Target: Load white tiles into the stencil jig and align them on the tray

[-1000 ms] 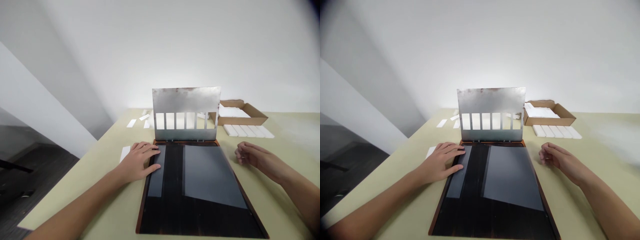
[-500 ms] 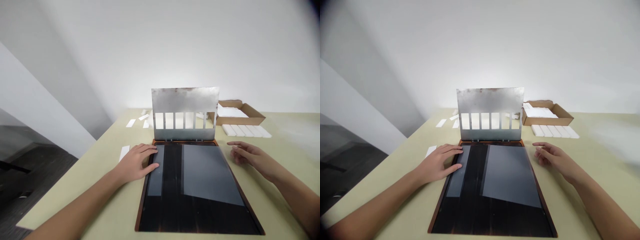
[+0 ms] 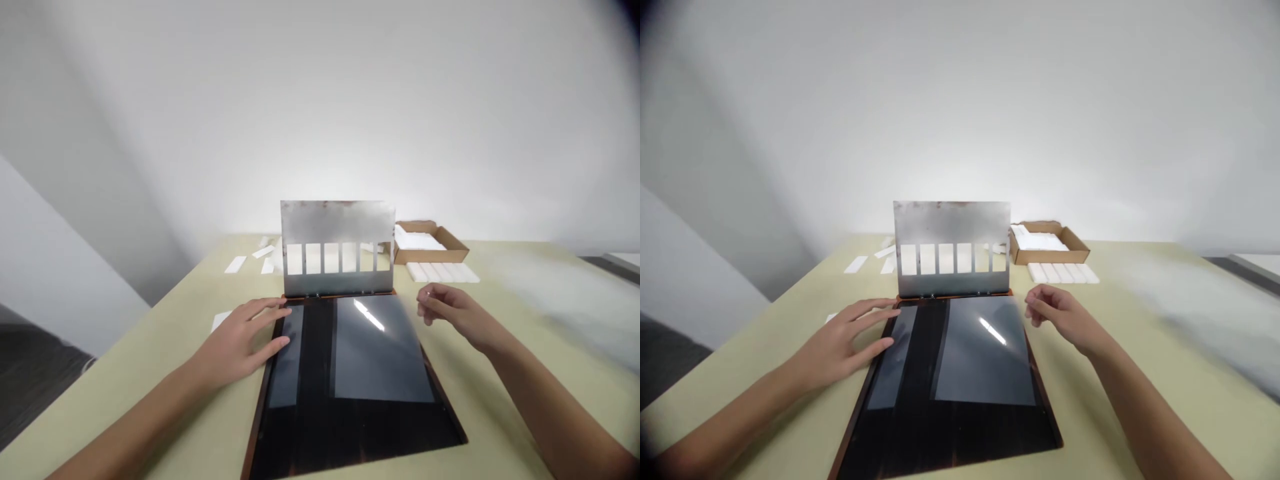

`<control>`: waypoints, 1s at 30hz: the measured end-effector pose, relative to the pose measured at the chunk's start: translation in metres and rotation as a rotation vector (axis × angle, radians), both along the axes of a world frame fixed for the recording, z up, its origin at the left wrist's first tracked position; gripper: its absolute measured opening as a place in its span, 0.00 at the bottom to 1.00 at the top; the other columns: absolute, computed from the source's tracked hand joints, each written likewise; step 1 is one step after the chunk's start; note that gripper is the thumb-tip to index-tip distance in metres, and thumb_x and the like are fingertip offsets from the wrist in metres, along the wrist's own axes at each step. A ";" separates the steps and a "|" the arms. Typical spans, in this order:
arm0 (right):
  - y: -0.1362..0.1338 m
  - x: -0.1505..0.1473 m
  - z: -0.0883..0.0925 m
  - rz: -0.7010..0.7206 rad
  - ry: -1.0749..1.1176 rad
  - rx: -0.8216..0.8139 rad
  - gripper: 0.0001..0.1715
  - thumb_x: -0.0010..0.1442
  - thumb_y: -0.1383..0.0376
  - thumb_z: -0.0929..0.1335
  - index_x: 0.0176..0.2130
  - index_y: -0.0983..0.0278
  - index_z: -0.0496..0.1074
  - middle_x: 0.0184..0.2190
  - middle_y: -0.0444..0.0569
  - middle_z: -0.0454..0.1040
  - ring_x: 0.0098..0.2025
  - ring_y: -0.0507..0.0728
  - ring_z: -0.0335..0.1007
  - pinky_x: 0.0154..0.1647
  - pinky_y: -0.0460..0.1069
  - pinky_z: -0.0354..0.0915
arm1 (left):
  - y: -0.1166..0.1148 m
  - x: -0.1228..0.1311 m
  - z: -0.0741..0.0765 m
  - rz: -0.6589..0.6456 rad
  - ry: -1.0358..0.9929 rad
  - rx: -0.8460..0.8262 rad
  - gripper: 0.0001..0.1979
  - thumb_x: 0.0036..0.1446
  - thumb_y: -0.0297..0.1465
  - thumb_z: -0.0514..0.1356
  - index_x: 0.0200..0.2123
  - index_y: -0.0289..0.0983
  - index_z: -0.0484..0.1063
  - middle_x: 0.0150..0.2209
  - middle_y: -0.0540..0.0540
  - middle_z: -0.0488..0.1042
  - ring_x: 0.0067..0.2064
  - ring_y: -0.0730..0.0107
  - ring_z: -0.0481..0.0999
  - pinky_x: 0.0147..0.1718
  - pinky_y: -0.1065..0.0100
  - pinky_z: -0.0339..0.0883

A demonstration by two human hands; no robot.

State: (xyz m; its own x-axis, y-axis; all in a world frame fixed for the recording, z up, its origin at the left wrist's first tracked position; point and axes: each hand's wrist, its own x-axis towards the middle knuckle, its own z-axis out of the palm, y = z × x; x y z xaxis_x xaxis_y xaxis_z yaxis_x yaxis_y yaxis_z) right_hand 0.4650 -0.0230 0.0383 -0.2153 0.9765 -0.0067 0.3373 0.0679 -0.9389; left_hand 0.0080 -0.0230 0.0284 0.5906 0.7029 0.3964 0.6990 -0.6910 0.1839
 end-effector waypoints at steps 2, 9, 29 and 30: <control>-0.006 -0.017 0.035 0.071 0.019 0.048 0.27 0.69 0.42 0.69 0.38 0.63 0.71 0.35 0.49 0.76 0.36 0.55 0.73 0.44 0.53 0.70 | -0.010 0.018 0.033 -0.014 -0.063 0.046 0.18 0.75 0.39 0.57 0.64 0.48 0.71 0.64 0.44 0.73 0.63 0.57 0.75 0.60 0.56 0.72; -0.045 -0.087 0.149 0.393 0.170 0.336 0.13 0.74 0.55 0.69 0.43 0.62 0.72 0.35 0.47 0.79 0.38 0.54 0.78 0.44 0.50 0.73 | -0.049 0.109 0.166 -0.182 -0.171 0.064 0.14 0.75 0.36 0.58 0.61 0.51 0.72 0.61 0.53 0.76 0.64 0.64 0.72 0.62 0.62 0.66; -0.056 -0.105 0.148 0.356 0.216 0.429 0.07 0.70 0.60 0.73 0.42 0.62 0.79 0.32 0.45 0.75 0.36 0.52 0.71 0.36 0.47 0.66 | -0.056 0.111 0.176 -0.221 -0.372 0.173 0.07 0.72 0.33 0.63 0.45 0.48 0.82 0.38 0.54 0.81 0.36 0.74 0.79 0.33 0.72 0.71; -0.055 -0.105 0.148 0.340 0.217 0.441 0.07 0.69 0.60 0.74 0.41 0.62 0.80 0.32 0.45 0.75 0.36 0.52 0.70 0.36 0.47 0.65 | -0.057 0.112 0.175 -0.225 -0.381 0.193 0.06 0.72 0.32 0.63 0.45 0.48 0.82 0.38 0.53 0.82 0.36 0.73 0.79 0.32 0.73 0.71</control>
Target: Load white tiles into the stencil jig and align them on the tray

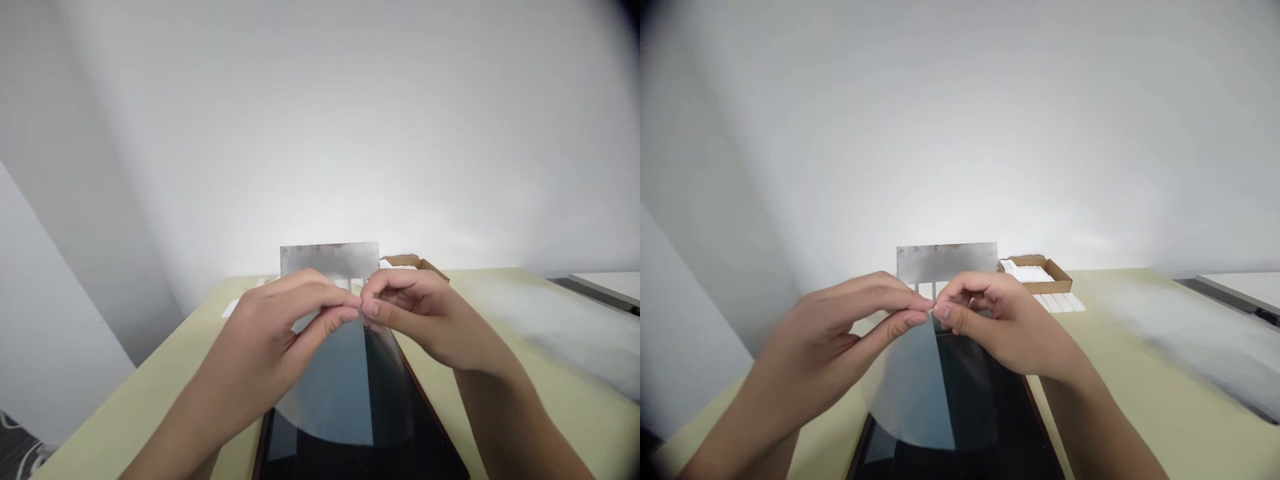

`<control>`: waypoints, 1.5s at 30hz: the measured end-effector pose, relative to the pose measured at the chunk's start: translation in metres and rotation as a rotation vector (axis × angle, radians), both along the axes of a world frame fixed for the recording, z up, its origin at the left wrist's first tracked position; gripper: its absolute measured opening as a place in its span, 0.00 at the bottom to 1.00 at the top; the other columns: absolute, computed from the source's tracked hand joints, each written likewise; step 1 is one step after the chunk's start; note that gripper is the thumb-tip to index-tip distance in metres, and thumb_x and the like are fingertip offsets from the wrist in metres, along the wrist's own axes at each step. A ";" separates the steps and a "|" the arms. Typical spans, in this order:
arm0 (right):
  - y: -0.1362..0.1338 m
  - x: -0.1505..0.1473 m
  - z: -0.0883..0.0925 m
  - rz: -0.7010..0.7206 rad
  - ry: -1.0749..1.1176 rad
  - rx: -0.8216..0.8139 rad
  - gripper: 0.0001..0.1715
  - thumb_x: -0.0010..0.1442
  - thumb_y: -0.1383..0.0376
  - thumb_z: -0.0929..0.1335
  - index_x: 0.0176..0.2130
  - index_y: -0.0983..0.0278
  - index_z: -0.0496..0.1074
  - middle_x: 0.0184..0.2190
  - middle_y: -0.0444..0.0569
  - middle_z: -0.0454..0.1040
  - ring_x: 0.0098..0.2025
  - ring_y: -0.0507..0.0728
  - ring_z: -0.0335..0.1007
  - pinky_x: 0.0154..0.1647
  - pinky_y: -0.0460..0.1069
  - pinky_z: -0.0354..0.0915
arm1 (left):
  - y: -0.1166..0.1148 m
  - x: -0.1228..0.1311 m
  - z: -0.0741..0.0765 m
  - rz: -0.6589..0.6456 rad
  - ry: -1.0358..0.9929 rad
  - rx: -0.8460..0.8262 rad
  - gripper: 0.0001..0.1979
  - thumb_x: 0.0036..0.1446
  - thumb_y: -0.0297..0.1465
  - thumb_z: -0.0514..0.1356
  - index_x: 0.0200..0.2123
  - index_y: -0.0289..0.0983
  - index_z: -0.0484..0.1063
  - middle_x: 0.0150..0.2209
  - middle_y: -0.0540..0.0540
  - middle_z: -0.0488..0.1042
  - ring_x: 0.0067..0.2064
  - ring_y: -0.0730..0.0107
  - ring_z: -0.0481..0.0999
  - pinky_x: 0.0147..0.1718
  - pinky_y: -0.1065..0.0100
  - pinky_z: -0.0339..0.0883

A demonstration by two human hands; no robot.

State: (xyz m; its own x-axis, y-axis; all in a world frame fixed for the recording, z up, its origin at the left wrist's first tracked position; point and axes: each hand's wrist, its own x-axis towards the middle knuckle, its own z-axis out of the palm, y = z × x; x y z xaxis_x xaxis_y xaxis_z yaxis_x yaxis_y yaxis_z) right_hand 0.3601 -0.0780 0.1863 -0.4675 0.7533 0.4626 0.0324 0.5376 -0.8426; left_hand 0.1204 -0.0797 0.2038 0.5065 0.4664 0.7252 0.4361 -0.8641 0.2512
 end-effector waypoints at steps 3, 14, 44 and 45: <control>0.001 -0.001 0.001 0.018 0.016 -0.017 0.08 0.69 0.60 0.74 0.40 0.62 0.80 0.31 0.45 0.74 0.35 0.52 0.68 0.36 0.47 0.63 | 0.000 0.002 -0.001 -0.008 -0.020 0.042 0.06 0.71 0.30 0.64 0.45 0.46 0.82 0.37 0.53 0.82 0.36 0.75 0.79 0.32 0.74 0.70; 0.000 -0.001 0.000 -0.002 0.017 -0.079 0.08 0.68 0.59 0.75 0.41 0.61 0.80 0.32 0.44 0.75 0.36 0.52 0.69 0.38 0.48 0.63 | 0.001 0.002 -0.002 -0.064 -0.020 0.093 0.09 0.69 0.26 0.66 0.49 0.45 0.82 0.39 0.53 0.81 0.38 0.76 0.79 0.36 0.75 0.71; 0.010 -0.027 -0.003 0.489 0.386 -0.535 0.16 0.67 0.58 0.74 0.33 0.67 0.74 0.24 0.42 0.70 0.24 0.48 0.67 0.30 0.44 0.69 | -0.002 -0.007 -0.006 -0.094 -0.058 0.383 0.15 0.67 0.21 0.65 0.52 0.46 0.79 0.42 0.50 0.83 0.40 0.70 0.83 0.35 0.67 0.76; 0.009 -0.027 -0.003 0.492 0.388 -0.535 0.16 0.67 0.58 0.74 0.33 0.67 0.74 0.24 0.42 0.70 0.24 0.48 0.67 0.30 0.44 0.69 | -0.002 -0.007 -0.007 -0.092 -0.062 0.393 0.16 0.67 0.21 0.65 0.52 0.46 0.79 0.42 0.51 0.83 0.40 0.70 0.83 0.34 0.67 0.75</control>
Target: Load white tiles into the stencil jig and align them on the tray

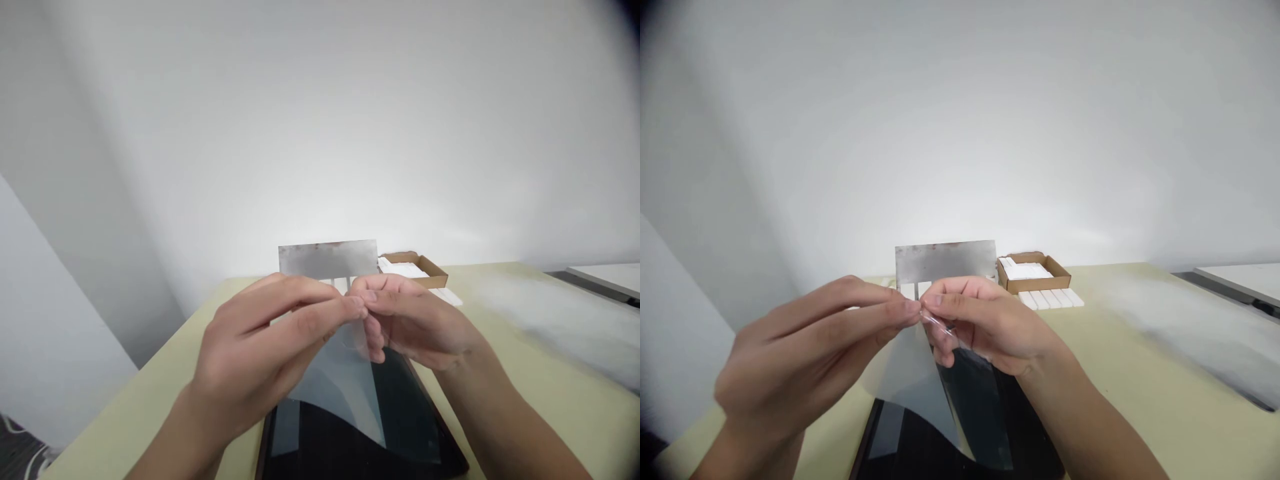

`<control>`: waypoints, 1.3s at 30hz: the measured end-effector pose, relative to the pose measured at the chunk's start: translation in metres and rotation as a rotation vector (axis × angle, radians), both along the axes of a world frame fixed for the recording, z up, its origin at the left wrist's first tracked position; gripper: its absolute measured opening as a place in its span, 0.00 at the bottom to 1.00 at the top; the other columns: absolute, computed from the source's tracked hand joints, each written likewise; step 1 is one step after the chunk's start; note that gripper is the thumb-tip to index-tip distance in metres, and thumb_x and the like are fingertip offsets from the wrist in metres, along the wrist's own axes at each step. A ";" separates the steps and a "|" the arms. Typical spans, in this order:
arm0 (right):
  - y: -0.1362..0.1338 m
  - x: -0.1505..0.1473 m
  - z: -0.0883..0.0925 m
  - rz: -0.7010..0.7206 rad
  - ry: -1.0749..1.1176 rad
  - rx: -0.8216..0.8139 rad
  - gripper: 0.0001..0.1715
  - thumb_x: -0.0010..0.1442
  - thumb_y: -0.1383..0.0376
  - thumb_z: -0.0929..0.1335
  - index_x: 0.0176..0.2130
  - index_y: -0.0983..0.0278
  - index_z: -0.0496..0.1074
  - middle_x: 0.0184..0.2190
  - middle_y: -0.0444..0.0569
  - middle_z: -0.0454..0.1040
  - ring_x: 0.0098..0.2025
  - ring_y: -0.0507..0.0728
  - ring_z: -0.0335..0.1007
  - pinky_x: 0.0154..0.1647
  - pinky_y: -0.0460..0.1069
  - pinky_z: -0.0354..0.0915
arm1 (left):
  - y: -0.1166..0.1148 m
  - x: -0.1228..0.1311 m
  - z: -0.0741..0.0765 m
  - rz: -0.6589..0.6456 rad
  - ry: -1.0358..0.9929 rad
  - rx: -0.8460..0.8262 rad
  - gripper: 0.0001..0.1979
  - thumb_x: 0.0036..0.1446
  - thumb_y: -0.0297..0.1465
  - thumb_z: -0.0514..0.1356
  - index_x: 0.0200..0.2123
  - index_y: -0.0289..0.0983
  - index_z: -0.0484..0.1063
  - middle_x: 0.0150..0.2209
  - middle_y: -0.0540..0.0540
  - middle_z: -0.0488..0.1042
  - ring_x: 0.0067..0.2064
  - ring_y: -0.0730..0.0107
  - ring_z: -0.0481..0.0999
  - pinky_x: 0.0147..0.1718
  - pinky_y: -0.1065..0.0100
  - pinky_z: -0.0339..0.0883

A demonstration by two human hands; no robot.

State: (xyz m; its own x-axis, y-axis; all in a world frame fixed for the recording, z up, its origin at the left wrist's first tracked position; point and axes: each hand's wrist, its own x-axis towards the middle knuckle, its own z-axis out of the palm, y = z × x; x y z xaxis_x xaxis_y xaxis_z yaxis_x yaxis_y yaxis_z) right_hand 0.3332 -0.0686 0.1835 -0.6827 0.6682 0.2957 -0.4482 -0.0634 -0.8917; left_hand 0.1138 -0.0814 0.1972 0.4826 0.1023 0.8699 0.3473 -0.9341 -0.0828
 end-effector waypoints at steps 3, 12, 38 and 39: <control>-0.001 0.001 0.000 0.000 -0.001 0.010 0.16 0.69 0.59 0.73 0.33 0.67 0.74 0.24 0.42 0.70 0.24 0.48 0.69 0.29 0.44 0.69 | -0.002 0.002 -0.001 0.015 -0.019 0.039 0.18 0.65 0.20 0.67 0.53 0.46 0.79 0.42 0.52 0.84 0.39 0.70 0.82 0.33 0.66 0.74; -0.018 0.014 0.001 -0.196 -0.156 0.274 0.14 0.75 0.53 0.68 0.44 0.62 0.69 0.32 0.42 0.70 0.30 0.49 0.68 0.35 0.46 0.65 | -0.013 0.011 0.002 0.021 0.033 -0.011 0.13 0.66 0.18 0.64 0.47 0.43 0.77 0.41 0.54 0.83 0.39 0.75 0.81 0.39 0.69 0.74; -0.036 0.060 0.012 -1.031 -0.481 0.865 0.11 0.72 0.59 0.71 0.37 0.60 0.79 0.25 0.41 0.68 0.26 0.49 0.58 0.26 0.47 0.55 | -0.020 0.009 -0.004 0.089 0.151 -0.033 0.20 0.65 0.15 0.61 0.45 0.48 0.79 0.48 0.52 0.68 0.50 0.71 0.69 0.50 0.67 0.66; -0.035 0.063 0.012 -1.062 -0.488 0.865 0.11 0.72 0.58 0.72 0.37 0.59 0.80 0.25 0.41 0.68 0.26 0.48 0.58 0.26 0.46 0.55 | -0.023 0.008 -0.004 0.077 0.168 -0.049 0.21 0.65 0.14 0.60 0.46 0.48 0.79 0.48 0.51 0.68 0.50 0.70 0.69 0.50 0.67 0.66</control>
State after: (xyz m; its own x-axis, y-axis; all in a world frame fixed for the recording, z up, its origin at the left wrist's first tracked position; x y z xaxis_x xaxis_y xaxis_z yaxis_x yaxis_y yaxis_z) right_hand 0.3962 -0.1041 0.1959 -0.1379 0.6496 0.7477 0.4122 0.7240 -0.5530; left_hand 0.1221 -0.1040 0.1936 0.6096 0.1849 0.7709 0.4027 -0.9098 -0.1002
